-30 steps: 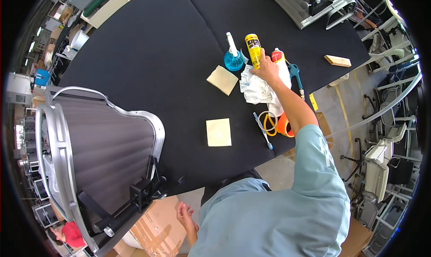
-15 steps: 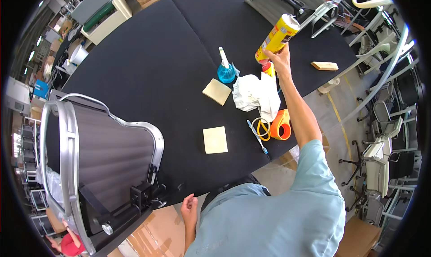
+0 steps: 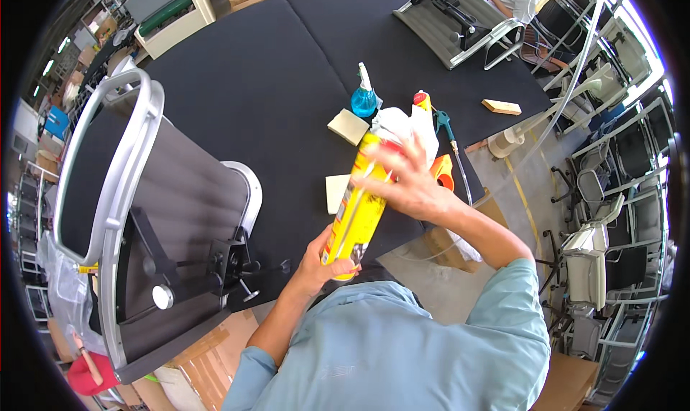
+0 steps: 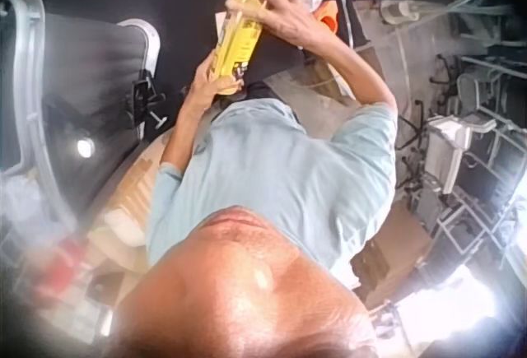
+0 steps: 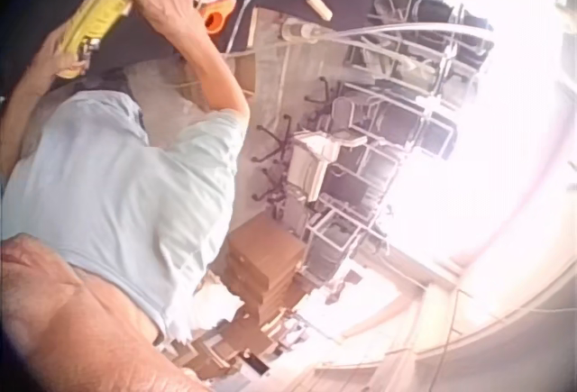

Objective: Cleaning and dusting an office chair using an air duster and sponges.

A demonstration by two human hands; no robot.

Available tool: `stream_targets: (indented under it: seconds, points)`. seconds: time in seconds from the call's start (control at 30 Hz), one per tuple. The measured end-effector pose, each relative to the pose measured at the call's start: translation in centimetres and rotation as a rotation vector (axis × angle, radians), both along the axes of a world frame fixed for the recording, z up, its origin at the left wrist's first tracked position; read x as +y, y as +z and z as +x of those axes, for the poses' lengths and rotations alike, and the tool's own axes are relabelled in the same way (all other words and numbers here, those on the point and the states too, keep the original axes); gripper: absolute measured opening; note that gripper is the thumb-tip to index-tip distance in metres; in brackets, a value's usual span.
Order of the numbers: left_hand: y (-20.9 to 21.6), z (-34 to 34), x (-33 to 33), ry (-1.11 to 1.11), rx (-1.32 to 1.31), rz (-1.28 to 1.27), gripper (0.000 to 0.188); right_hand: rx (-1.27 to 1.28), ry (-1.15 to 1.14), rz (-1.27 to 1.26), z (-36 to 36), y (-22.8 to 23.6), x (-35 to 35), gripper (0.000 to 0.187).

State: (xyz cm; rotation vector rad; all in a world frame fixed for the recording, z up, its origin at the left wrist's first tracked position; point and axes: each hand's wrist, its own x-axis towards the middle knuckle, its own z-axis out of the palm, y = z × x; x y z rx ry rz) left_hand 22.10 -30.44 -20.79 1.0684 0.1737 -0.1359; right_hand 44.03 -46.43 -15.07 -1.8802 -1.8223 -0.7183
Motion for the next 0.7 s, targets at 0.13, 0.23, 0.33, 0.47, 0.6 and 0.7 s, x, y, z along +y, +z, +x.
stream_targets:
  seconds: [0.13, 0.23, 0.33, 0.47, 0.6, 0.7]
  points:
    - [-1.0, -2.9, -0.4, 0.048, -0.022, -0.066, 0.079, 0.778, 0.001, 0.442, -1.9, 0.9, 0.3, 0.063]
    - [-1.3, -4.3, -0.3, -0.014, -0.050, -0.234, 0.080, 1.389, 0.222, 0.520, -4.3, 1.6, 0.5, 0.053]
    - [-2.3, -4.9, -0.3, -0.082, -0.075, -0.394, 0.082, 1.511, 0.398, 0.498, -6.0, 1.4, 1.3, 0.048]
    - [-4.2, -5.7, -0.5, -0.175, -0.107, -0.634, 0.082, 1.615, 0.402, 0.590, -8.0, 0.7, 2.7, 0.064]
    - [-5.1, -4.9, -2.0, -0.187, -0.115, -0.710, 0.080, 1.854, 0.285, 0.694, -11.0, 1.0, 4.0, 0.092]
    - [-7.7, -2.7, -1.9, -0.087, 0.164, -0.282, 0.065, 1.622, -0.069, 0.582, -7.6, -0.6, 2.5, 0.090]
